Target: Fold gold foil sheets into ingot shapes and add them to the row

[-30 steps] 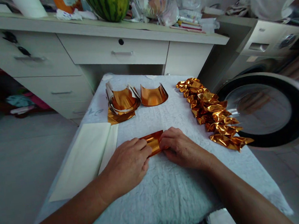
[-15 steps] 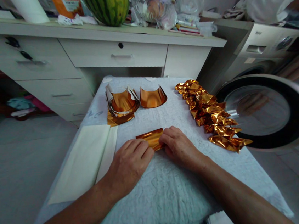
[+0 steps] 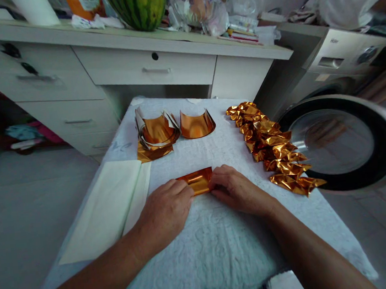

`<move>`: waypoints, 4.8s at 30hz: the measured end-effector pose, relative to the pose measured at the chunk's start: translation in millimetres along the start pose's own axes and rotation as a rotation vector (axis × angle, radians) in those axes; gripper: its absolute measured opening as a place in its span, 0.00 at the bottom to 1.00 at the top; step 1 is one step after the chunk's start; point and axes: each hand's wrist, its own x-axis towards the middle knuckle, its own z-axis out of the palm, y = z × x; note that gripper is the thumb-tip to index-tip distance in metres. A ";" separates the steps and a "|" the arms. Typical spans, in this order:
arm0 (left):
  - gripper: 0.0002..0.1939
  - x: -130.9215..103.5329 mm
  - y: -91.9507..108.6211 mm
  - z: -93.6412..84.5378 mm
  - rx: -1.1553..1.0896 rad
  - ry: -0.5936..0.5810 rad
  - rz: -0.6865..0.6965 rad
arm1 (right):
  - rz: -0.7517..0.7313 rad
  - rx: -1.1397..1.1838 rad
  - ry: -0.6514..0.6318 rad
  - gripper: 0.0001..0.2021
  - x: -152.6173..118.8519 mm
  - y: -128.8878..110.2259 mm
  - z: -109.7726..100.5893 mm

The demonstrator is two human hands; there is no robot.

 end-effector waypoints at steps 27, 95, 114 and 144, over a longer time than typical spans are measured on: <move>0.14 6.2 -0.7 -2.8 -0.044 -0.129 -0.275 | 0.261 -0.017 0.016 0.06 6.7 -1.0 0.9; 0.11 10.6 -2.7 -6.6 0.115 -0.172 -0.306 | 0.426 -0.074 0.101 0.05 8.3 4.1 8.4; 0.07 11.0 -2.3 -6.7 0.131 -0.176 -0.317 | 0.447 -0.116 0.101 0.06 10.5 3.7 9.9; 0.13 -3.2 10.2 6.9 0.320 -0.014 0.108 | 0.090 -0.011 0.141 0.13 11.8 -7.3 23.2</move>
